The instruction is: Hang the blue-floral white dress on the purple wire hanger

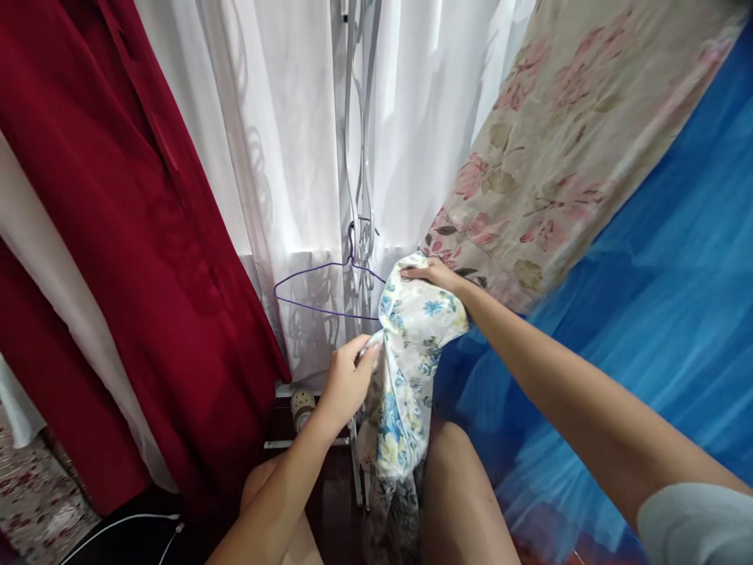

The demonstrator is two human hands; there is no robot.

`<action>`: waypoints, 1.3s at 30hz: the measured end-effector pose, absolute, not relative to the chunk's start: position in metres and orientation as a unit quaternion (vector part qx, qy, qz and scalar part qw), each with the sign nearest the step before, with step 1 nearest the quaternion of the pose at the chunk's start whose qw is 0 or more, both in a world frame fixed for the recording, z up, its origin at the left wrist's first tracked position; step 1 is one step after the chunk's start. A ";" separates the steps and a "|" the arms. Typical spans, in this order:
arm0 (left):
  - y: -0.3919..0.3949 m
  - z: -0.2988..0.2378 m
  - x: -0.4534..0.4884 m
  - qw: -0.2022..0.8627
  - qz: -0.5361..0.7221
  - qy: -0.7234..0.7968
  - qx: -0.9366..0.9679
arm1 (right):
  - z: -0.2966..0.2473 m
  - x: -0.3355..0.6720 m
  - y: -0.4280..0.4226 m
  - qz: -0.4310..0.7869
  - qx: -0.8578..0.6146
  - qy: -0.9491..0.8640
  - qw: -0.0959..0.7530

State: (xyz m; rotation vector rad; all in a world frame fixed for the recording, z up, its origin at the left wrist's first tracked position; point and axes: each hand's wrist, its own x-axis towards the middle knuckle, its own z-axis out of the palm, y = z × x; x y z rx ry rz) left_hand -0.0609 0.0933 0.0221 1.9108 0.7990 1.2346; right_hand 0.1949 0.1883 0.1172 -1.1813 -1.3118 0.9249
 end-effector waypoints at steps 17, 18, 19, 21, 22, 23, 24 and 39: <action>0.203 0.028 -0.267 0.218 0.275 0.440 0.826 | 0.123 0.179 0.157 0.429 -0.445 -0.671 0.410; 0.218 0.042 -0.268 0.214 0.300 0.458 0.809 | 0.126 0.177 0.156 0.424 -0.454 -0.670 0.407; 0.233 0.057 -0.267 0.212 0.317 0.466 0.798 | 0.128 0.176 0.154 0.417 -0.461 -0.671 0.405; 0.257 0.084 -0.255 0.216 0.356 0.476 0.775 | 0.132 0.175 0.149 0.410 -0.466 -0.674 0.401; 0.267 0.095 -0.246 0.222 0.374 0.479 0.763 | 0.132 0.175 0.147 0.417 -0.466 -0.670 0.400; 0.274 0.105 -0.233 0.232 0.390 0.481 0.750 | 0.131 0.175 0.146 0.435 -0.465 -0.661 0.397; 0.279 0.112 -0.219 0.246 0.404 0.482 0.738 | 0.129 0.174 0.145 0.460 -0.464 -0.646 0.395; 0.233 0.076 -0.180 0.099 0.453 0.427 0.776 | 0.057 0.213 0.100 0.391 -0.449 -0.586 0.550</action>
